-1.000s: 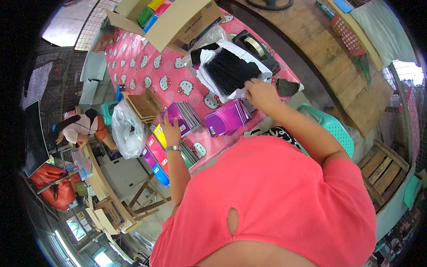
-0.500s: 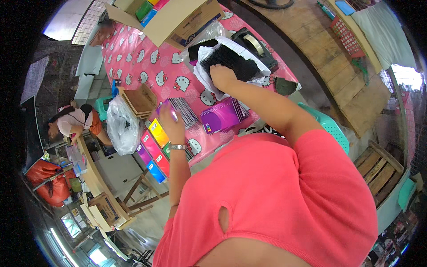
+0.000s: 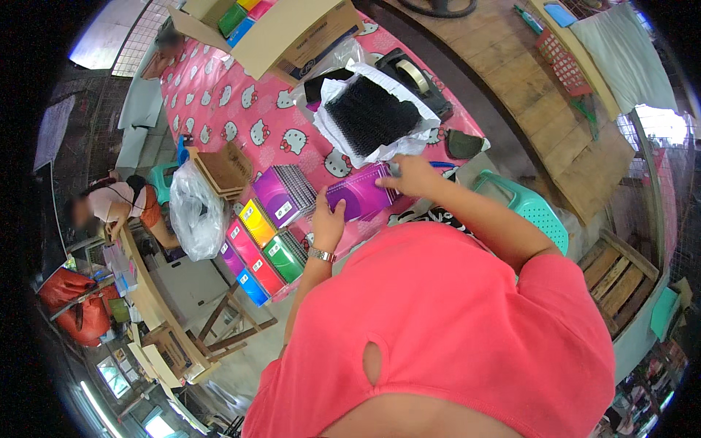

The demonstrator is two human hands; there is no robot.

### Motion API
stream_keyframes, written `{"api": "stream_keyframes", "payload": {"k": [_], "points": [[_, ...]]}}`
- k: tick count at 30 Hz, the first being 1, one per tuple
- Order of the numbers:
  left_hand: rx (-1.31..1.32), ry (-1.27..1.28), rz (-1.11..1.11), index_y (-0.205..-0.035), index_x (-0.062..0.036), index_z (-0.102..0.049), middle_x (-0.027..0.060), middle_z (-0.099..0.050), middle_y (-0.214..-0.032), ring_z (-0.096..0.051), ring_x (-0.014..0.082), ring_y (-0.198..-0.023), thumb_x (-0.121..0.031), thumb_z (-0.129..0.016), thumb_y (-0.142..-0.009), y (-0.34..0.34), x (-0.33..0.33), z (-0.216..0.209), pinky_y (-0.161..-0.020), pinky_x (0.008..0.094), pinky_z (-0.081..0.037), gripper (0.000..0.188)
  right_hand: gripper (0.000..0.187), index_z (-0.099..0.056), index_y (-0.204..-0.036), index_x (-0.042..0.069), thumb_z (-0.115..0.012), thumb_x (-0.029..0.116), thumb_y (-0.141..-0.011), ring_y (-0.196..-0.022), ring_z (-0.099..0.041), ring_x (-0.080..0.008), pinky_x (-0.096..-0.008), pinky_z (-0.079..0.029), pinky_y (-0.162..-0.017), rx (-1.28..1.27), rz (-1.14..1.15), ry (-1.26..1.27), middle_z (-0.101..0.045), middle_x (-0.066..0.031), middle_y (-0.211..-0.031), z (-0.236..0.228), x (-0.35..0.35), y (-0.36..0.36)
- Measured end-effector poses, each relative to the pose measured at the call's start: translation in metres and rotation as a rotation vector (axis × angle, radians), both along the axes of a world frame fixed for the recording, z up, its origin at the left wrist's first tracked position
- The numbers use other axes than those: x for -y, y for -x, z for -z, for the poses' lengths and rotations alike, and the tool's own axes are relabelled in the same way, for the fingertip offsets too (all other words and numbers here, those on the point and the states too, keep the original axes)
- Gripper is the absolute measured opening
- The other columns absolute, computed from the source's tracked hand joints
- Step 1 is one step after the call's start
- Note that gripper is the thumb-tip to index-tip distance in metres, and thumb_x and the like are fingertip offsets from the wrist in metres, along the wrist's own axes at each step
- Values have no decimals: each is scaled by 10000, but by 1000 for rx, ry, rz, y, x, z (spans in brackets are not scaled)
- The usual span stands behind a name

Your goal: The person organizes stacks of notebooks by color on a table, placing them into a bag and a box.

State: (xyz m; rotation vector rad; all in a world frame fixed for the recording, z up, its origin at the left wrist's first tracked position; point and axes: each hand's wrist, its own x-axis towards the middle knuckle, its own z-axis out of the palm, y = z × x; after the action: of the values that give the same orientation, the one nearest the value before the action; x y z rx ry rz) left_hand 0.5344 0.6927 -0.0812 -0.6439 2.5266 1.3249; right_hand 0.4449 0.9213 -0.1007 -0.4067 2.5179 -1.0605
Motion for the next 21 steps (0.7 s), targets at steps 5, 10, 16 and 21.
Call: {"api": "stream_keyframes", "payload": {"k": [5, 10, 16, 21], "points": [[9, -126, 123, -1490, -2, -156, 271, -468, -1341, -520, 356, -1187, -138, -611, -877, -10, -20, 1, -978, 377, -422, 775, 529, -648, -971, -37, -766, 426, -742, -812, -662, -296, -386, -508, -746, 250, 39, 86, -671, -192, -861, 10, -4, -1], [-47, -428, 79, -1524, -13, -89, 202, -274, -1532, -372, 246, -1356, -4, -542, -873, -24, -19, 4, -1076, 312, -318, 793, 434, -593, -1175, -16, -707, 206, -821, -907, -626, -176, -306, -472, -845, 604, 185, 437, -660, -77, -1014, 18, -27, -9], [213, -434, 101, -1508, 2, -173, 250, -285, -1518, -270, 303, -1424, 9, -493, -836, -32, -3, -2, -1119, 327, -278, 745, 490, -546, -1229, -21, -698, 194, -816, -994, -621, -212, -335, -459, -926, 858, 412, 670, -645, -115, -1119, -5, -32, -17], [115, 166, 477, -1517, -38, -137, 244, -280, -1515, -267, 338, -1424, -158, -525, -852, -39, -7, 31, -1109, 450, -300, 779, 521, -524, -1251, -6, -714, 173, -800, -993, -620, -201, -335, -457, -920, 739, 321, 537, -645, -111, -1119, 10, -14, -12]]}}
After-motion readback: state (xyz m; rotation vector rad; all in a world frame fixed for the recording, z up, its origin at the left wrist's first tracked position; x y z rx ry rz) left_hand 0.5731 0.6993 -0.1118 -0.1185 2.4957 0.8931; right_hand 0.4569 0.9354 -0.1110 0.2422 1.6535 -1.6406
